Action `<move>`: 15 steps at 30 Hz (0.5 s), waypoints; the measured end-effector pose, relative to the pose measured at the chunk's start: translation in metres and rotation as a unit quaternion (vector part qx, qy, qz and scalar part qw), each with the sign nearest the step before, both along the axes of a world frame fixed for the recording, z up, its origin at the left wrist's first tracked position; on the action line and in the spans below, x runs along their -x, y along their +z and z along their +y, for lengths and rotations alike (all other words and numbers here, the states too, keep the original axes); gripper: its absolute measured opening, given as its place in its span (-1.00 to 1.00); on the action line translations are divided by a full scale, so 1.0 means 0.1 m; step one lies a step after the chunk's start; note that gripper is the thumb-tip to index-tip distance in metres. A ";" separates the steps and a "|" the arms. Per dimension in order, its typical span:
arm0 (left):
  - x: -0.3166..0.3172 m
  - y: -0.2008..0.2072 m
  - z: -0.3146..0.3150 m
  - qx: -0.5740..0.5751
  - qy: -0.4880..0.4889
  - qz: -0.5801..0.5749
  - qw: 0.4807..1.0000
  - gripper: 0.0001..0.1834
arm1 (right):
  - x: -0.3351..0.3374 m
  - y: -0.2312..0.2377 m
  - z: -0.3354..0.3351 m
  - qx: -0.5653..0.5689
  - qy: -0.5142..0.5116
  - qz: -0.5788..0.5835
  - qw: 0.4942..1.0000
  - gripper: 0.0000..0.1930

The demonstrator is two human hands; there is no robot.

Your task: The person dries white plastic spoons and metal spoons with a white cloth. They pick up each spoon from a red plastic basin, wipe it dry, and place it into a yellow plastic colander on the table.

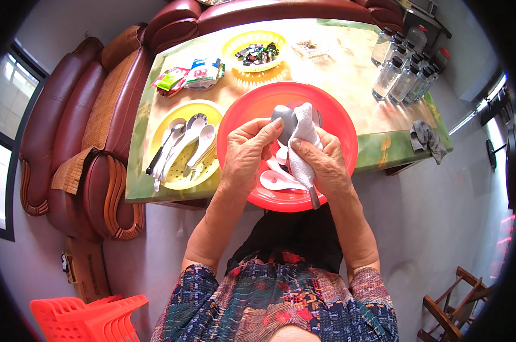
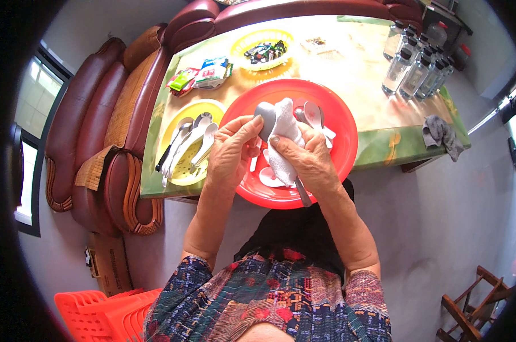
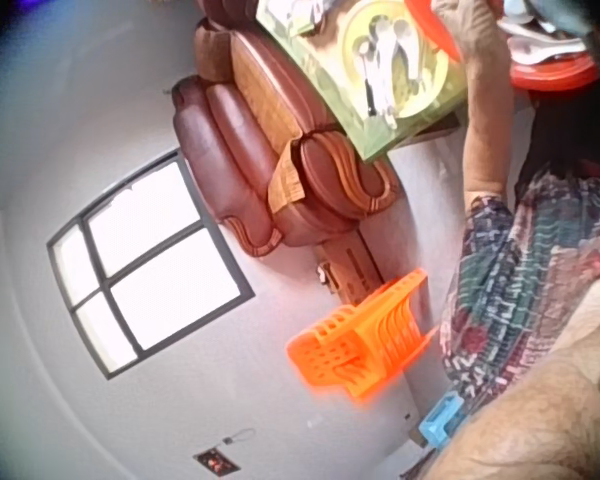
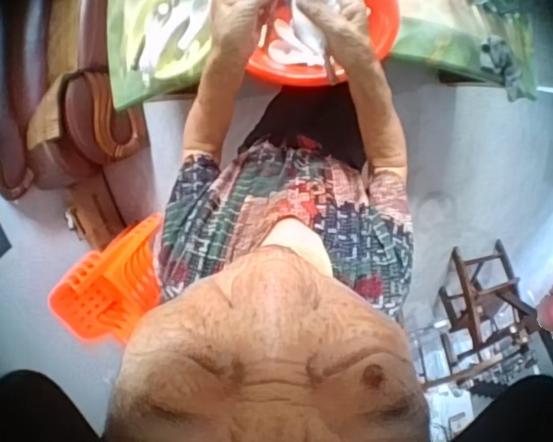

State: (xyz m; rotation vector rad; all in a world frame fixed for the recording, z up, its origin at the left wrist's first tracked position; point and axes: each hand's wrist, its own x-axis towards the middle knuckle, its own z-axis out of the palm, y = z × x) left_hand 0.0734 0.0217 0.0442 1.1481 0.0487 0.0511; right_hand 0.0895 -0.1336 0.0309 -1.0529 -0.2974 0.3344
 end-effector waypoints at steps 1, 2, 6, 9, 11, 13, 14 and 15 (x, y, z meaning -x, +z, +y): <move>0.00 -0.03 0.02 0.016 -0.001 0.003 1.000 -0.89 | 0.00 -0.02 -0.01 0.015 0.012 0.000 1.000 -0.72; 0.00 -0.05 0.01 0.034 -0.003 0.007 0.999 -0.90 | 0.02 -0.05 -0.04 0.033 0.022 0.002 0.999 -0.71; -0.07 -0.07 0.12 0.115 0.018 0.015 0.993 -0.90 | 0.21 -0.08 -0.09 0.077 0.055 0.037 0.995 -0.72; -0.08 -0.13 0.18 0.128 0.022 0.020 0.991 -0.89 | 0.35 -0.12 -0.12 0.082 0.067 0.053 0.993 -0.76; -0.10 -0.15 0.21 0.132 0.033 0.018 0.991 -0.87 | 0.41 -0.11 -0.15 0.102 0.081 0.057 0.990 -0.76; -0.10 -0.16 0.24 0.143 0.040 0.018 0.989 -0.87 | 0.49 -0.09 -0.11 0.103 0.068 0.053 0.991 -0.74; -0.10 -0.13 0.22 0.144 0.065 0.022 0.987 -0.90 | 0.52 -0.11 -0.10 0.097 0.065 0.058 0.992 -0.74; -0.10 -0.07 0.18 0.146 0.089 0.025 0.985 -0.91 | 0.54 -0.13 -0.09 0.090 0.063 0.062 0.992 -0.74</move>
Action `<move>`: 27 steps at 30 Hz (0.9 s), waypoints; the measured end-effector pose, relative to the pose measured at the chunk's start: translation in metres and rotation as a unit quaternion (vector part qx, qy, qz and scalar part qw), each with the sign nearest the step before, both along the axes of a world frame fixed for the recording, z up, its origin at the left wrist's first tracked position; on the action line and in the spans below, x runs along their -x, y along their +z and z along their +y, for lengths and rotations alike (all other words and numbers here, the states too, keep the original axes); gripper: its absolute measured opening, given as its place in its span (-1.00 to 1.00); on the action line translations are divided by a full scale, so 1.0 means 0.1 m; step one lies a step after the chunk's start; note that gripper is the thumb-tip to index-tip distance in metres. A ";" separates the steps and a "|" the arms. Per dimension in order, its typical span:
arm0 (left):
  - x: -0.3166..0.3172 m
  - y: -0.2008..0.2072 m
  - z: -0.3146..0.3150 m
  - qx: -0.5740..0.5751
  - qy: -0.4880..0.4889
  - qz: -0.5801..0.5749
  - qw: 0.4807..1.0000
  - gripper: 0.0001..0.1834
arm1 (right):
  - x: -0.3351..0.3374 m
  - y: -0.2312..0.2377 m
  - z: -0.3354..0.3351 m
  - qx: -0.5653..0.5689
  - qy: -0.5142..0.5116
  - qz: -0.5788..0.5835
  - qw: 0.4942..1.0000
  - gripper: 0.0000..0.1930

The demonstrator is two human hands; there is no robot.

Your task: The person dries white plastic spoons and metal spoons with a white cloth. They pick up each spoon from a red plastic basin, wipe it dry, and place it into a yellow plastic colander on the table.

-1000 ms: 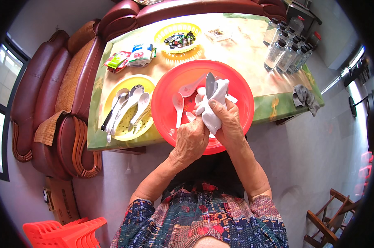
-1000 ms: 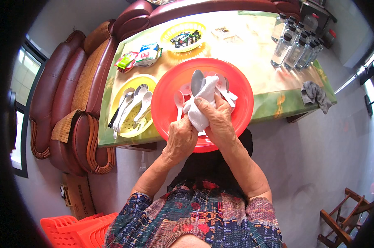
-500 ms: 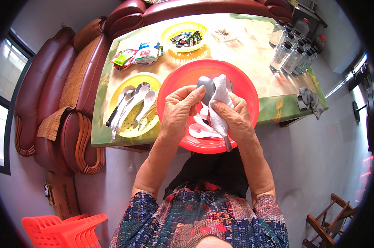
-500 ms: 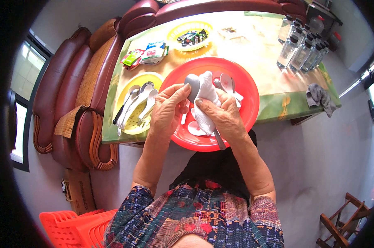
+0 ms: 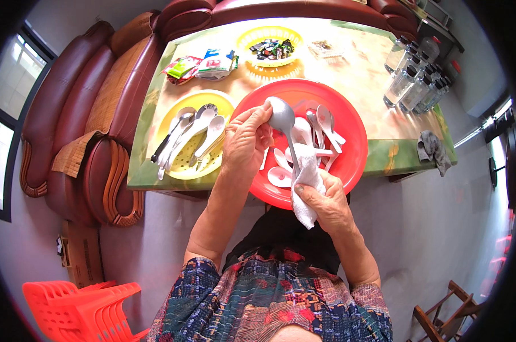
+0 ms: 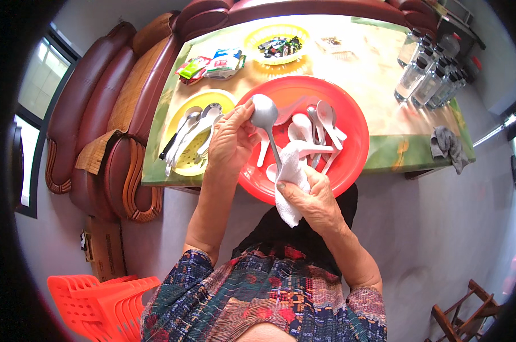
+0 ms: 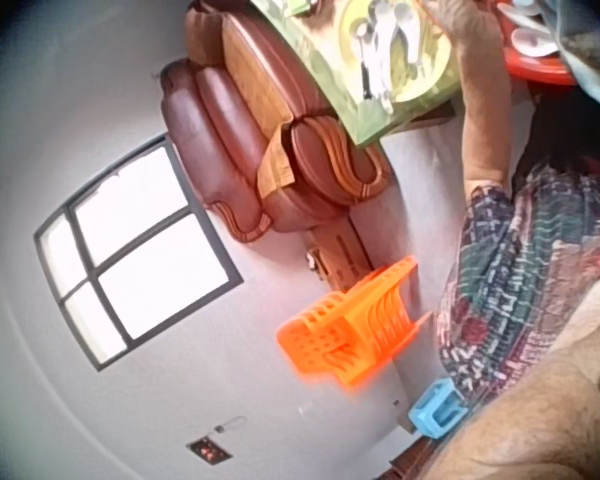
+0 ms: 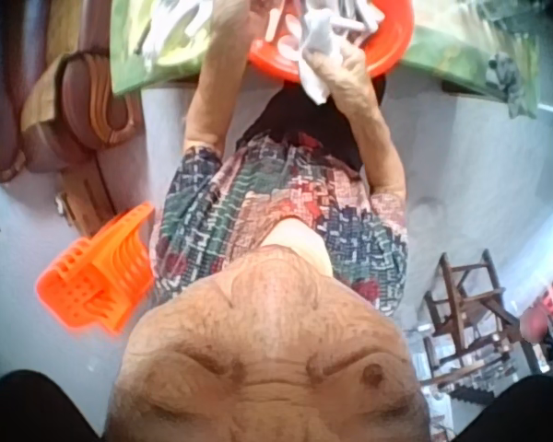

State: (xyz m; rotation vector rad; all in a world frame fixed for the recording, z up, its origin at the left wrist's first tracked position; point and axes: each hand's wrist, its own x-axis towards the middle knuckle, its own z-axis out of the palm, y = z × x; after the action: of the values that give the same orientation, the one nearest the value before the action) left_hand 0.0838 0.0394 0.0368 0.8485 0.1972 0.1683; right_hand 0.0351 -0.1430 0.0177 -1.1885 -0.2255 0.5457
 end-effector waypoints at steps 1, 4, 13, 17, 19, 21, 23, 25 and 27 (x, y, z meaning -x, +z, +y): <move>0.00 0.03 -0.03 0.002 0.024 0.007 1.000 -0.88 | 0.02 -0.01 0.00 0.000 -0.006 -0.002 1.000 -0.74; -0.02 -0.04 0.00 0.010 0.046 0.015 0.999 -0.89 | 0.07 0.00 0.03 -0.015 -0.036 -0.012 0.999 -0.76; 0.46 -0.21 -0.28 -0.162 -0.075 -0.027 0.984 -0.85 | -0.09 0.00 0.18 0.039 -0.085 -0.087 0.992 -0.81; 0.48 -0.19 -0.25 -0.128 -0.012 -0.017 0.992 -0.87 | -0.07 -0.02 0.25 0.062 -0.072 -0.084 0.992 -0.78; 0.44 -0.15 -0.11 -0.087 0.044 -0.009 0.995 -0.88 | -0.03 0.01 0.25 0.086 -0.049 -0.111 0.989 -0.78; 0.34 -0.12 0.19 -0.049 0.102 -0.036 0.993 -0.87 | 0.02 0.05 0.19 0.116 -0.047 -0.124 0.984 -0.78; 0.33 -0.09 0.54 -0.138 0.178 -0.040 0.973 -0.83 | 0.01 -0.03 0.09 0.088 -0.077 -0.118 0.986 -0.73; 0.32 -0.22 0.98 -0.325 0.253 -0.008 0.911 -0.82 | -0.02 -0.09 0.01 0.062 -0.108 -0.101 0.987 -0.71; 0.34 -0.29 1.31 -0.503 0.314 0.008 0.805 -0.82 | -0.07 -0.11 -0.05 0.081 -0.133 -0.124 0.980 -0.72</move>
State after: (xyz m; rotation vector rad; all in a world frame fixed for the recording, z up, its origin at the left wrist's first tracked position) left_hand 0.0501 0.1700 0.0073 1.8306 0.4179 0.9550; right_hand 0.0420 -0.1476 0.0068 -1.4205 -0.2318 0.1823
